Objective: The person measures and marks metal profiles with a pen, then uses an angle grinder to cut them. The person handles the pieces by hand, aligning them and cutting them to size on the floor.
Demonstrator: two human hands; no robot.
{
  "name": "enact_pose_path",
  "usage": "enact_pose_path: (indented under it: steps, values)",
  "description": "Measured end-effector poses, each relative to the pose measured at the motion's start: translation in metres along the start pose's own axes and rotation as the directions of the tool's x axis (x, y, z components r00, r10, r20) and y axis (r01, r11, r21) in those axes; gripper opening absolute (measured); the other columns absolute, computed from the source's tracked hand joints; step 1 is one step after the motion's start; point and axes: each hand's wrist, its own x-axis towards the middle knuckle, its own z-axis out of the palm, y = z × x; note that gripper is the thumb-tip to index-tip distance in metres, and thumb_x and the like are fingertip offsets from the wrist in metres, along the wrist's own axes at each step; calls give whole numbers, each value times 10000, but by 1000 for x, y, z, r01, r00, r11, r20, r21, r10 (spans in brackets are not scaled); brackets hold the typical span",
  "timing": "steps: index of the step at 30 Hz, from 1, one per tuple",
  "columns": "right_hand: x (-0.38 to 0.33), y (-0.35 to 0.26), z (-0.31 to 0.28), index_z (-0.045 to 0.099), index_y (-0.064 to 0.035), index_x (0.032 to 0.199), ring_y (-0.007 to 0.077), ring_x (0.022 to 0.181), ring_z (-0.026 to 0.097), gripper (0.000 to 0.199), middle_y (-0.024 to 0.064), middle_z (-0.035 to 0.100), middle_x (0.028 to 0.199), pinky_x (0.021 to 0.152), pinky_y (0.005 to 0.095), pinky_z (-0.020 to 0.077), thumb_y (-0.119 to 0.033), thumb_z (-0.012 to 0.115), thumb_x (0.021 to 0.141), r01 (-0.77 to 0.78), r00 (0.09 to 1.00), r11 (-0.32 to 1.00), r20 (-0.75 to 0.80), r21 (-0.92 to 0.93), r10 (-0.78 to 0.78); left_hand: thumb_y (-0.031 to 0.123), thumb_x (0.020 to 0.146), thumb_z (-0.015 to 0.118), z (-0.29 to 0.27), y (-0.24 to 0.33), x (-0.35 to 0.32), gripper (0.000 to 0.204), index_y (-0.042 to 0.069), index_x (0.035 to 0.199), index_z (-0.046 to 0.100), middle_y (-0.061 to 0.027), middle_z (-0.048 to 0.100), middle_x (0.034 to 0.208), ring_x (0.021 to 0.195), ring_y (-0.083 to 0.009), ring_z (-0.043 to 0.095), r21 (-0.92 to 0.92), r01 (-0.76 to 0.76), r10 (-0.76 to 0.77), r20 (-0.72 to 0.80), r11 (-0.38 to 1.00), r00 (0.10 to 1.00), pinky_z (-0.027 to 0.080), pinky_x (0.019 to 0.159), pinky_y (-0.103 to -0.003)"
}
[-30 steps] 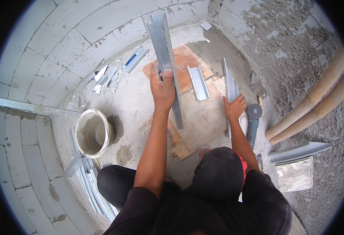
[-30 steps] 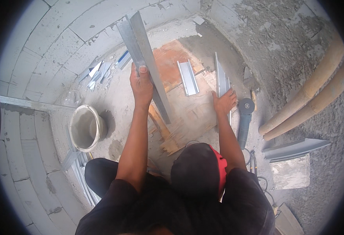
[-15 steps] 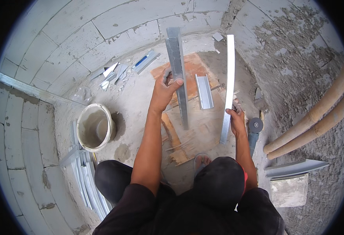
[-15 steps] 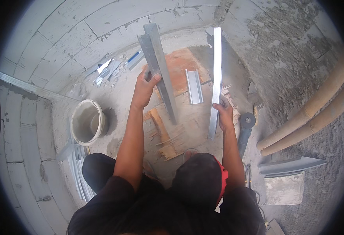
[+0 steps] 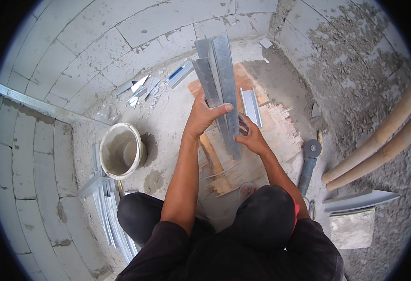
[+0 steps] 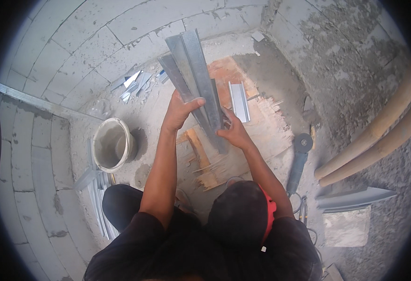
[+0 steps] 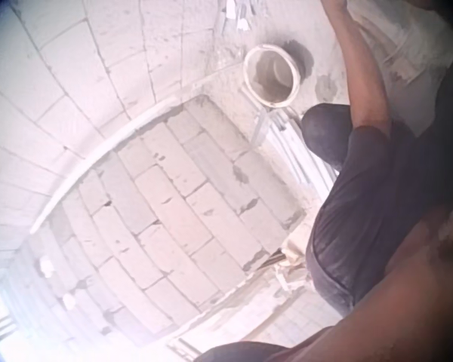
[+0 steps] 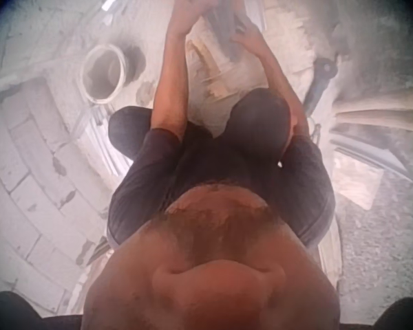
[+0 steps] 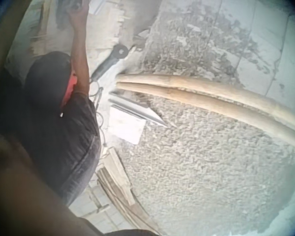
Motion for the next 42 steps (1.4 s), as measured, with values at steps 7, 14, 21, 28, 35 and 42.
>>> enact_pose_path:
  steps: [7,14,21,28,35,42]
  values:
    - [-3,5,-2,344,-31,1620,349,1480,433,979,188,433,1579,1221,491,400,-21,822,766,76,997,979,-13,-187,-80,209,783,905,3,9,4,588,7,1277,659,-112,740,1149,1052,-218,706,-3,38,-38,9,999,999,556,943,-361]
    - [-4,-20,0,333,-30,1603,278,1466,446,985,163,504,1511,1253,459,338,-34,871,778,2,999,996,40,-86,1,174,797,895,9,12,2,550,8,1267,664,-101,744,1136,1026,-202,711,37,40,-41,31,999,999,560,929,-351]
    - [-2,-23,-5,402,15,1515,312,1397,525,962,201,545,1468,1198,465,403,-134,936,728,-13,1000,994,-24,-108,11,170,780,904,12,12,3,600,3,1298,650,-111,735,1161,1069,-214,701,56,48,-52,70,997,996,550,959,-354]
    - [-8,-47,10,485,14,1383,306,1249,619,772,222,611,1325,1042,429,493,-142,923,767,66,865,960,-463,-273,-192,204,787,894,21,9,6,658,-16,1345,623,-138,702,1247,1163,-248,671,54,-33,29,81,998,996,518,1021,-379]
    - [-7,-40,11,488,-8,1338,335,1225,622,672,204,603,1262,1041,436,505,-141,880,809,142,869,906,-388,-400,-307,205,744,927,26,11,5,740,-13,1373,605,-148,718,1240,1110,-237,699,78,-36,34,22,996,999,549,974,-360]
    - [-20,-24,16,391,-14,1412,341,1284,609,786,221,551,1355,1168,477,453,-97,866,790,257,950,930,-105,-263,-293,251,734,954,16,9,2,756,-3,1360,613,-116,714,1217,1113,-210,681,12,-4,3,63,1000,998,541,978,-356]
